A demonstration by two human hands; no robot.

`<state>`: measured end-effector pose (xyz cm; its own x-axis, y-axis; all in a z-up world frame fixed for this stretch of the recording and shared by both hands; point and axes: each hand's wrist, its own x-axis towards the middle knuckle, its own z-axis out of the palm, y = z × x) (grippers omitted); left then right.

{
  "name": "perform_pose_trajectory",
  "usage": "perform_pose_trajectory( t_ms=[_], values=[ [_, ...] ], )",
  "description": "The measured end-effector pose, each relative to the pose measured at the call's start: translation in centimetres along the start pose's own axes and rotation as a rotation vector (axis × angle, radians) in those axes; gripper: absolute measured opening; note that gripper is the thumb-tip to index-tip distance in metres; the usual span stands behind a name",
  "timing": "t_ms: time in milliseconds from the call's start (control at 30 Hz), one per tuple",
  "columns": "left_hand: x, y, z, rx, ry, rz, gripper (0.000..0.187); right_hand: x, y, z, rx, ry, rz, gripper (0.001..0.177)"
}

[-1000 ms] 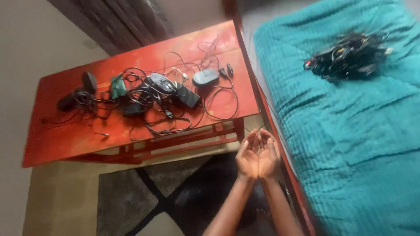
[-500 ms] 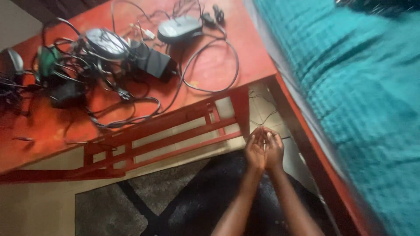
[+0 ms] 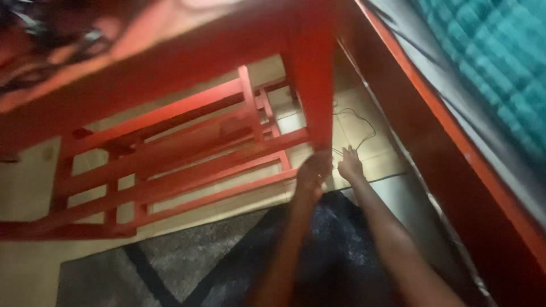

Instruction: Untangling and winding various electrical cables and power adapters on a desk and a bed.

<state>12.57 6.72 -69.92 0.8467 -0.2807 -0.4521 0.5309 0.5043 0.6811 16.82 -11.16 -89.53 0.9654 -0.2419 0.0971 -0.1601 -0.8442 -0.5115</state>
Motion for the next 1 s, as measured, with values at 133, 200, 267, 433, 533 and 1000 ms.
perform_pose_trajectory(
  t_ms=[133, 200, 267, 433, 533, 1000],
  values=[
    [-0.1, 1.6, -0.5, -0.052, 0.002, -0.009, 0.033, -3.7, -4.2, -5.1, 0.091, -0.141, 0.111, 0.054],
    [-1.3, 2.0, 0.2, -0.023, -0.036, -0.007, 0.033, -5.7, -5.0, -5.4, -0.162, -0.109, 0.041, 0.025],
    [-2.2, 1.6, -0.5, 0.004, -0.056, 0.000, 0.033, -6.2, -3.4, -2.7, -0.195, -0.072, -0.007, 0.022],
    [1.5, -1.4, -3.7, 0.152, -0.110, 0.044, 0.032, -6.8, -3.7, -2.2, 0.083, 0.199, 0.072, 0.018],
    [0.7, -0.7, -1.5, 1.121, -0.149, 0.384, 0.029, -7.6, -7.8, -9.0, 0.182, 0.307, 0.090, 0.016],
    [-14.6, 8.3, 12.4, 0.918, 0.023, 0.687, 0.039, -9.1, -22.3, -34.9, 0.429, -0.005, -0.173, 0.034]
  ],
)
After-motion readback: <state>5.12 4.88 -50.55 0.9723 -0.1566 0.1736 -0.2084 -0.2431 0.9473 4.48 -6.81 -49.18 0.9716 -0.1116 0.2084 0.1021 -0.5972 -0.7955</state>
